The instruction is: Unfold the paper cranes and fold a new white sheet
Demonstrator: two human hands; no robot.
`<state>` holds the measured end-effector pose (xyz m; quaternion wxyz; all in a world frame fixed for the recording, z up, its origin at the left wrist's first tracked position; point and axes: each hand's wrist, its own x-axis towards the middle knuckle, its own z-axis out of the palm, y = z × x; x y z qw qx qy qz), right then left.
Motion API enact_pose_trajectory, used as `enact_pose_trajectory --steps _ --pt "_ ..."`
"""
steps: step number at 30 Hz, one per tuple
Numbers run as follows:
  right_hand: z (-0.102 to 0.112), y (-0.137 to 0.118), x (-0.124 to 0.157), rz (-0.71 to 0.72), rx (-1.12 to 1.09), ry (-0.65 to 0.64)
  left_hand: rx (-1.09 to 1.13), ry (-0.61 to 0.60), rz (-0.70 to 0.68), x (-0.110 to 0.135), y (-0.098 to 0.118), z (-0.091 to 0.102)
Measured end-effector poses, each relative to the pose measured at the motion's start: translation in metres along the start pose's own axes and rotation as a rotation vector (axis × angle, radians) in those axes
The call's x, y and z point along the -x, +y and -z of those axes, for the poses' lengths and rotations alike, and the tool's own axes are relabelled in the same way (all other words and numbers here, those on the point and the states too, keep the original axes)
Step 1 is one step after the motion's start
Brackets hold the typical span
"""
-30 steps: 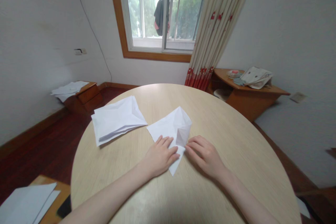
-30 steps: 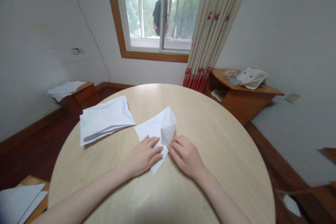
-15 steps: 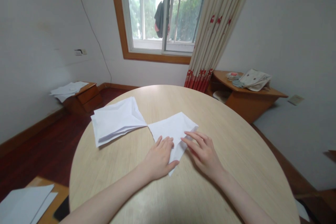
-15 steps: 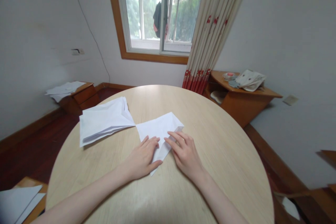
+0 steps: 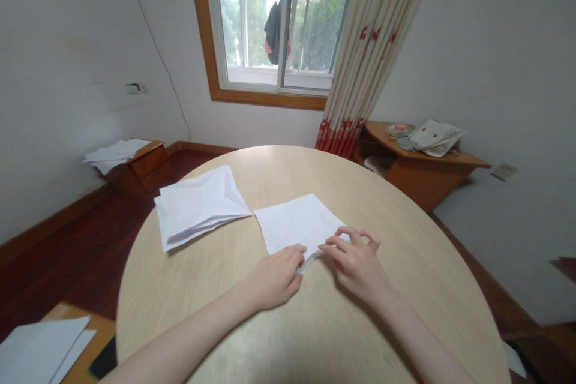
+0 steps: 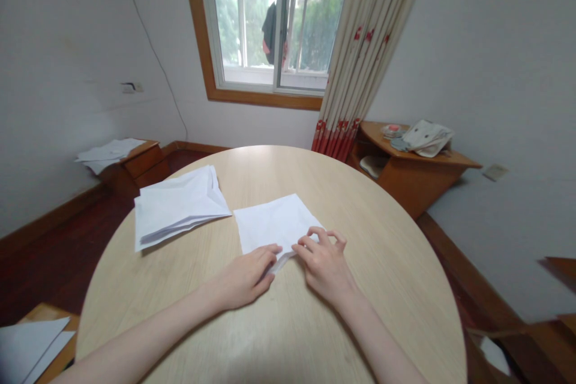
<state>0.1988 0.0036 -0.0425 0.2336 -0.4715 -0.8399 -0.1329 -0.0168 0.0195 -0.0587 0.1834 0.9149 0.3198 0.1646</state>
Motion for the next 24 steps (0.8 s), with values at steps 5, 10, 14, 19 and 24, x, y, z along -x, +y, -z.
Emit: enact_pose_trajectory --steps 5,10,14,19,24 --pt "-0.003 0.006 0.001 0.017 -0.147 -0.181 -0.021 0.005 -0.033 -0.001 0.002 0.002" --pt "-0.008 0.008 0.005 -0.001 -0.26 -0.321 -0.029 -0.016 -0.071 0.001 0.002 0.004" --pt "-0.005 0.004 0.004 -0.01 -0.244 -0.389 -0.057 -0.045 -0.097 0.003 0.001 0.003" --pt "-0.004 0.002 0.002 -0.051 -0.271 -0.374 -0.137 -0.057 -0.14 0.003 0.0 0.005" --pt "-0.008 0.007 0.003 -0.093 -0.349 -0.305 -0.225 -0.015 -0.187 0.003 0.002 0.012"
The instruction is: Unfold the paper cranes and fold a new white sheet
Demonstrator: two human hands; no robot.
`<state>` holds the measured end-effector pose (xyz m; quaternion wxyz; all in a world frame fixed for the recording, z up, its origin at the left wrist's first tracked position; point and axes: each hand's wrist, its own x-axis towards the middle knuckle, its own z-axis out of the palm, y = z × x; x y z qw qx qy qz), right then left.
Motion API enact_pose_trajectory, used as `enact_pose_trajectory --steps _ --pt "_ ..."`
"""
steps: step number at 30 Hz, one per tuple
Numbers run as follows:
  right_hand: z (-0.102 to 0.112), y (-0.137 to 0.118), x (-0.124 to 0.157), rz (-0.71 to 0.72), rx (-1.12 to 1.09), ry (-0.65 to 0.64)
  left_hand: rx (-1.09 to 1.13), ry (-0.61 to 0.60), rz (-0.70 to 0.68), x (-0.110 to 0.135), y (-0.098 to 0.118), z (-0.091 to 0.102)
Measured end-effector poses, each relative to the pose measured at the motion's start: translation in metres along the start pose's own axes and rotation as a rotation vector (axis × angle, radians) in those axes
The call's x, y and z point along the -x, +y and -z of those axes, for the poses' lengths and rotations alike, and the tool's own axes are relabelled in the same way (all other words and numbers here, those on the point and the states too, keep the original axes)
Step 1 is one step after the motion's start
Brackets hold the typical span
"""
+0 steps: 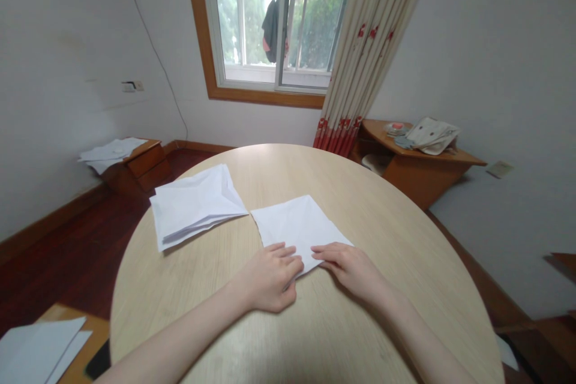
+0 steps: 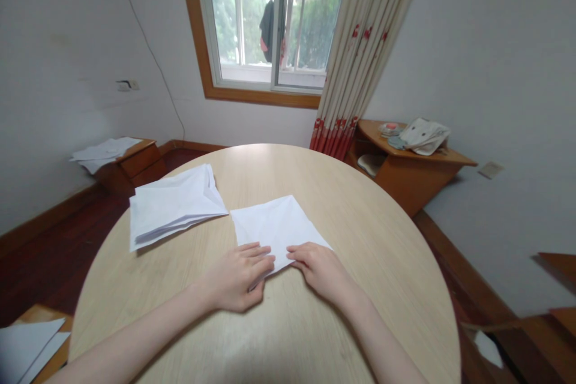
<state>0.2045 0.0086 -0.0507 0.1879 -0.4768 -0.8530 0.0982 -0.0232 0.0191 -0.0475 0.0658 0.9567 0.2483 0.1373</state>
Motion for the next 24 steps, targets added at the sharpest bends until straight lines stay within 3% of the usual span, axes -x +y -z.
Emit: enact_pose_trajectory --steps 8,13,17,24 --pt "0.003 0.005 0.0 -0.111 -0.133 -0.02 -0.126 0.089 0.015 0.0 -0.001 0.004" --pt "0.007 0.006 -0.003 -0.207 -0.311 -0.045 -0.1 0.196 0.101 0.001 -0.001 -0.002" --pt "0.008 0.009 -0.004 -0.232 -0.441 -0.026 -0.064 0.215 0.134 0.001 0.0 -0.003" --pt "0.007 0.011 -0.006 -0.179 -0.318 0.019 -0.018 0.19 0.22 0.001 0.001 0.0"
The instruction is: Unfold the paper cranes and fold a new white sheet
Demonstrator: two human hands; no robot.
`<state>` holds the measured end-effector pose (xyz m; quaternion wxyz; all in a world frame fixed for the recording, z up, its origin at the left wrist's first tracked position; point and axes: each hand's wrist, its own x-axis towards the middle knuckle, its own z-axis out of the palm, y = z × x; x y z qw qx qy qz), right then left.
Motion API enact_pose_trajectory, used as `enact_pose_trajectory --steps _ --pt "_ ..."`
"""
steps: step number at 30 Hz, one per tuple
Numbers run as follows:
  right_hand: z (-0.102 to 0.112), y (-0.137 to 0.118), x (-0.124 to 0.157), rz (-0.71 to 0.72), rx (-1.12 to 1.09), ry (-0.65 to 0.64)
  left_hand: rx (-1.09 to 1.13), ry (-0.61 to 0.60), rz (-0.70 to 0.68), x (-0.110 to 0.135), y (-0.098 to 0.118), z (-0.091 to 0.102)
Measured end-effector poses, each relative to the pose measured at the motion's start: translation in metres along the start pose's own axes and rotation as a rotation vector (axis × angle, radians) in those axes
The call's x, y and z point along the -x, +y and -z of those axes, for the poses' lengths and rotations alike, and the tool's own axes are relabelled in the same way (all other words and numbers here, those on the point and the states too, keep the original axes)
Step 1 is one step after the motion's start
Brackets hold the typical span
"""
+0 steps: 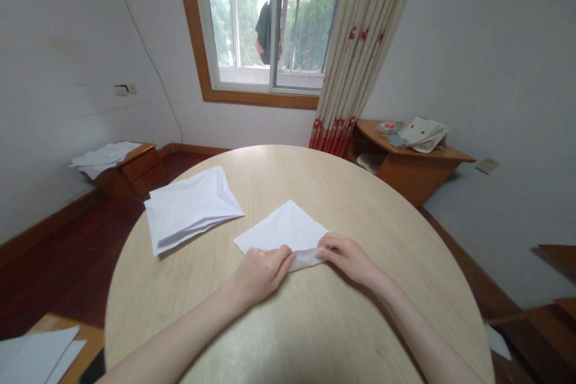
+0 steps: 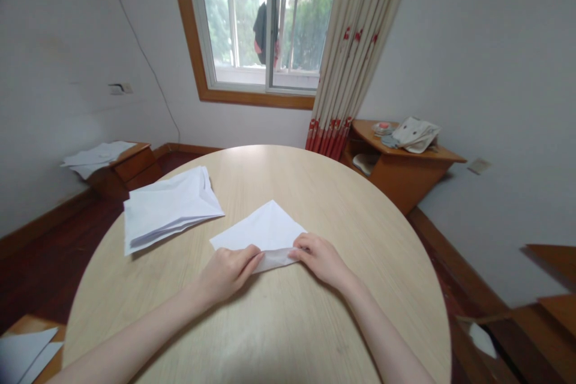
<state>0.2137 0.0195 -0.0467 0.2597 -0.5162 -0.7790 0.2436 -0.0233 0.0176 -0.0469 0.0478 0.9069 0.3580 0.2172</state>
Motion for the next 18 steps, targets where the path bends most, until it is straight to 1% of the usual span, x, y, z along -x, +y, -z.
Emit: enact_pose_trajectory --steps 4,7,11,13,16,18 --pt "0.0 -0.003 0.0 -0.03 0.028 0.018 0.108 -0.024 0.117 -0.001 0.004 0.003" --pt "-0.003 -0.003 0.0 -0.019 0.046 0.032 0.25 -0.048 0.203 -0.003 0.008 0.005" --pt "-0.012 0.003 -0.001 0.002 0.14 0.064 0.434 -0.089 0.302 -0.005 0.011 0.008" --pt "-0.015 0.005 -0.001 0.013 0.191 0.066 0.558 -0.151 0.34 -0.005 0.011 0.007" --pt "-0.018 0.005 -0.001 0.031 0.245 0.046 0.766 -0.294 0.385 -0.005 0.011 0.006" --pt "-0.019 0.003 0.0 0.051 0.267 0.031 0.863 -0.357 0.398 -0.004 0.011 0.005"
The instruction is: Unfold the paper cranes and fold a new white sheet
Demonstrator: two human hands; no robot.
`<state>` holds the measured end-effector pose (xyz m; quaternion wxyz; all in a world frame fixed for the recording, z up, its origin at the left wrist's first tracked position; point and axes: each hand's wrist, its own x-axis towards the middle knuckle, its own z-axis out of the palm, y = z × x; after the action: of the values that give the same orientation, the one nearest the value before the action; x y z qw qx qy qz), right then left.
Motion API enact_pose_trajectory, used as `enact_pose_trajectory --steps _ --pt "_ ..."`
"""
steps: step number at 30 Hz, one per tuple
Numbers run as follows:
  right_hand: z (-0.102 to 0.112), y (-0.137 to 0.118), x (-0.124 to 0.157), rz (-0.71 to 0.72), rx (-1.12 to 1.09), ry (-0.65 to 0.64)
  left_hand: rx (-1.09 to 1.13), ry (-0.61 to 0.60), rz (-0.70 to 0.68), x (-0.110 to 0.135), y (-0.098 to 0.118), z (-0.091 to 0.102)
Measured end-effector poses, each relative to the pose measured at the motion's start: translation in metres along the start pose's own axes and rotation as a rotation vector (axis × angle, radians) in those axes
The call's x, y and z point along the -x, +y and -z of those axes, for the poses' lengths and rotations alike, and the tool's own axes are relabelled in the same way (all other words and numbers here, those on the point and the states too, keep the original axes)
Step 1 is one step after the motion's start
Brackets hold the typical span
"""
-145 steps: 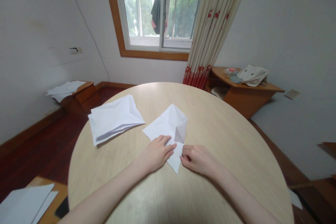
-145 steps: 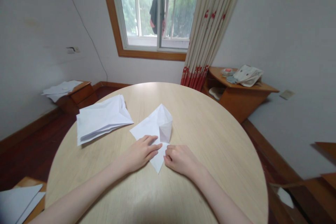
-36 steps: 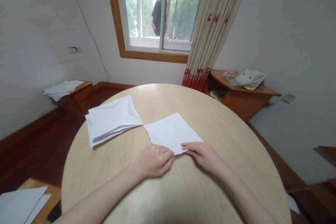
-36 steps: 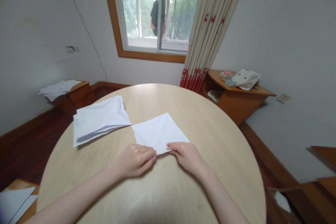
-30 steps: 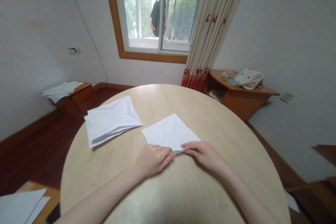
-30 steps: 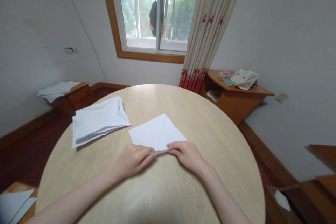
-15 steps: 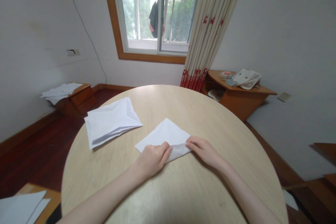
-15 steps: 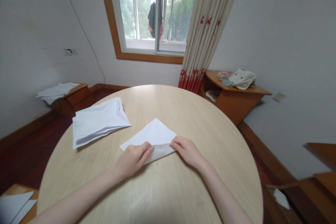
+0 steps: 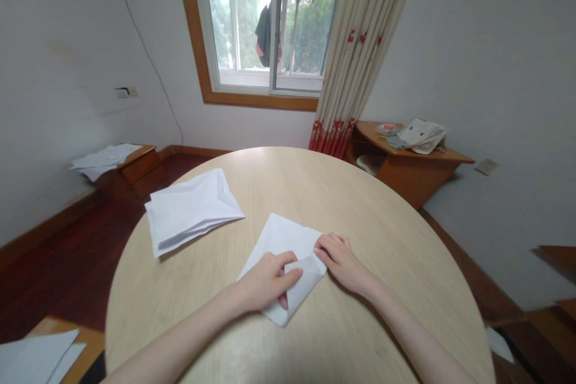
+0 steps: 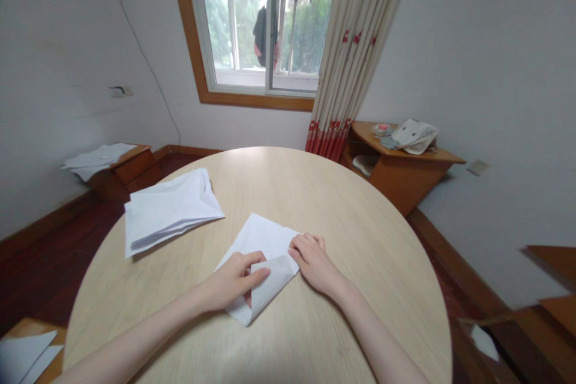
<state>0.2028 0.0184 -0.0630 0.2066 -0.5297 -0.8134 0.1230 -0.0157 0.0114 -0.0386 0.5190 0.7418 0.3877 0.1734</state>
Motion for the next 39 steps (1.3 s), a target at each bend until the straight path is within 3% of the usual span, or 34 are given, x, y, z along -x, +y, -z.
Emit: enact_pose_trajectory --steps 3,9,15,27,32,39 --pt "0.0 -0.005 0.001 0.026 0.001 -0.029 0.03 0.008 -0.043 0.001 0.0 -0.001" --pt "-0.003 -0.015 0.002 0.035 -0.054 -0.076 -0.098 0.183 -0.319 0.002 0.005 0.006" --pt "-0.002 -0.019 0.003 0.047 -0.063 -0.098 -0.121 0.016 -0.408 0.002 0.008 0.012" --pt "0.003 -0.016 0.003 0.094 0.099 -0.075 -0.167 0.017 -0.243 -0.002 0.004 0.008" --pt "0.005 -0.014 0.003 0.064 0.083 -0.088 -0.123 0.069 -0.234 -0.009 -0.006 0.003" --pt "0.004 -0.022 0.003 0.058 -0.036 -0.162 -0.324 0.065 -0.278 -0.007 -0.012 0.0"
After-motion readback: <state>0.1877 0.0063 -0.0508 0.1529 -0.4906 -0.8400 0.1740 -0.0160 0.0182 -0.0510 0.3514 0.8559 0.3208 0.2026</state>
